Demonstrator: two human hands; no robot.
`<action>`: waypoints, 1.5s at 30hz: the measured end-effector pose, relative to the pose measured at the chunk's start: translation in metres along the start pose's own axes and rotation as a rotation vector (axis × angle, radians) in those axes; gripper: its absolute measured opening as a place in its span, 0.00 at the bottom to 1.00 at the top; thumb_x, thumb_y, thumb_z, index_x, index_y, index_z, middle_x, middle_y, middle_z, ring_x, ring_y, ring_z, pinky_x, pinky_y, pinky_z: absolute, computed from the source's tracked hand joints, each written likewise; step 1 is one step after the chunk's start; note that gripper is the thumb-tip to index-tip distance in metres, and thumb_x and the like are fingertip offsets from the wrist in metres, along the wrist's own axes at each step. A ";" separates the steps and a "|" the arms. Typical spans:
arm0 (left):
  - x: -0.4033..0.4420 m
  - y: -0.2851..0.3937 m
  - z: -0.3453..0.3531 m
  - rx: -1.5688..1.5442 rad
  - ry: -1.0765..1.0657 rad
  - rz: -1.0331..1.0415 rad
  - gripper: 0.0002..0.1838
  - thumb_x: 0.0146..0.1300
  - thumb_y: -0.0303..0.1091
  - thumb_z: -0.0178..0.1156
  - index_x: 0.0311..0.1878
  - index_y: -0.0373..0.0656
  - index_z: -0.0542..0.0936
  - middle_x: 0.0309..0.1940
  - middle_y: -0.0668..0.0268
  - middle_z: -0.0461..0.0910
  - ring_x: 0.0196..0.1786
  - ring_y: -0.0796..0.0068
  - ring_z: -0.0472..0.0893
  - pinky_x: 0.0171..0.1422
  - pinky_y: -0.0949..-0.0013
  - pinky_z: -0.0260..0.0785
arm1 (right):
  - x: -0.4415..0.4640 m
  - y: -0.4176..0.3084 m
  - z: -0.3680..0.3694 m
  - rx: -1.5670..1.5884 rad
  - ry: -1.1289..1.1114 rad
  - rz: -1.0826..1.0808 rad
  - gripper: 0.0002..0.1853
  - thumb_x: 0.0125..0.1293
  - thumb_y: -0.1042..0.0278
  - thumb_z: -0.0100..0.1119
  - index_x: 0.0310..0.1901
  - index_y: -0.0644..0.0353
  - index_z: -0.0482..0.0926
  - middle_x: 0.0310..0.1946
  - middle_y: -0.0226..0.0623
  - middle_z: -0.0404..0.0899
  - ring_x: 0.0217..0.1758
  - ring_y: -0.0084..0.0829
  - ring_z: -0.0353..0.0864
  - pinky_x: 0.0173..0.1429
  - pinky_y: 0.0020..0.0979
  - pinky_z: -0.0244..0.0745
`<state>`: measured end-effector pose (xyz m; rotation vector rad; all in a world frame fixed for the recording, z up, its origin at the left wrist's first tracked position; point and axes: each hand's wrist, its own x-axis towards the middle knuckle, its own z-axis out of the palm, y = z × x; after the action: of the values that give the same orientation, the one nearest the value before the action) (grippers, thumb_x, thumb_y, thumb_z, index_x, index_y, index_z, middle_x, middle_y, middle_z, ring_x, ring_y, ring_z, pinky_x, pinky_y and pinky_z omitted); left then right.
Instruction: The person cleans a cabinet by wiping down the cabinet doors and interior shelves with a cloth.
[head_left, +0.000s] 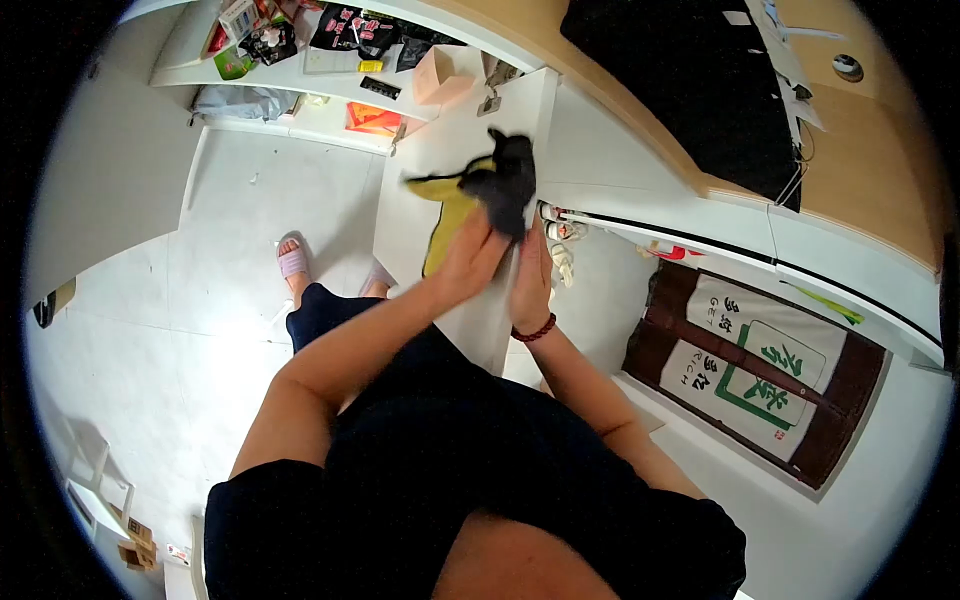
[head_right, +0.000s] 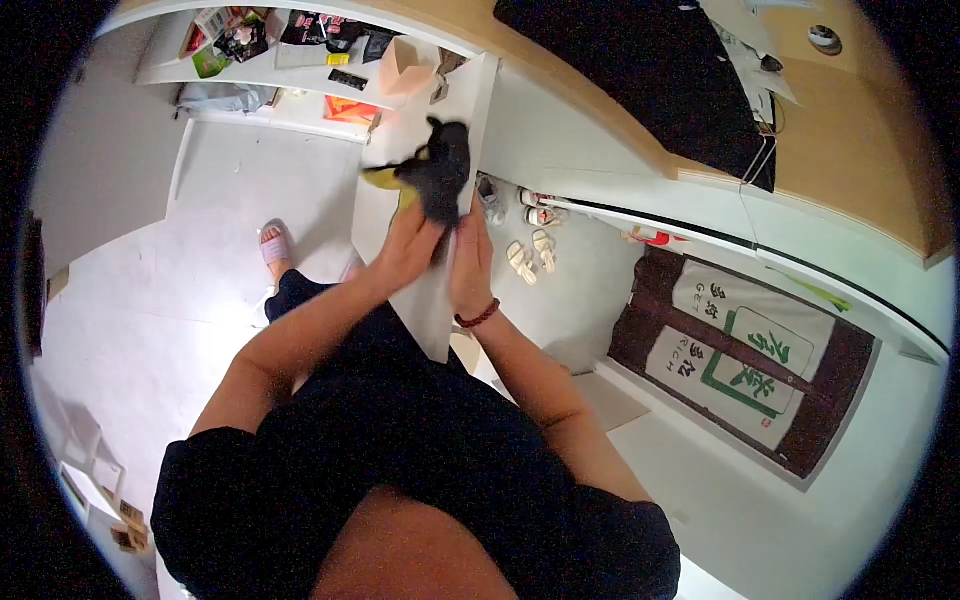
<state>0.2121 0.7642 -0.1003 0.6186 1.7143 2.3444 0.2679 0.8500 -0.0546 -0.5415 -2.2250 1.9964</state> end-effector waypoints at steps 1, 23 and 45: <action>0.019 -0.010 0.001 0.056 0.020 0.019 0.17 0.63 0.30 0.48 0.53 0.31 0.70 0.50 0.44 0.72 0.55 0.45 0.70 0.61 0.58 0.61 | 0.001 -0.012 0.000 -0.034 -0.014 -0.004 0.28 0.75 0.54 0.32 0.68 0.67 0.57 0.64 0.42 0.63 0.67 0.30 0.61 0.70 0.30 0.54; 0.047 -0.005 -0.021 0.069 0.020 -0.100 0.12 0.63 0.34 0.49 0.40 0.32 0.73 0.33 0.46 0.75 0.36 0.47 0.74 0.42 0.57 0.66 | -0.006 -0.002 0.022 0.036 0.040 0.011 0.30 0.76 0.52 0.32 0.69 0.67 0.54 0.64 0.41 0.64 0.66 0.30 0.63 0.69 0.29 0.56; 0.007 0.044 -0.020 0.502 -0.404 0.292 0.16 0.51 0.23 0.51 0.45 0.32 0.75 0.65 0.47 0.61 0.70 0.30 0.48 0.74 0.46 0.44 | -0.072 0.004 0.024 0.197 0.312 0.119 0.27 0.75 0.55 0.34 0.68 0.65 0.58 0.62 0.40 0.67 0.63 0.30 0.67 0.67 0.28 0.60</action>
<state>0.2021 0.7350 -0.0630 1.3969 2.1144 1.7498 0.3288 0.8039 -0.0508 -0.9069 -1.8321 1.9929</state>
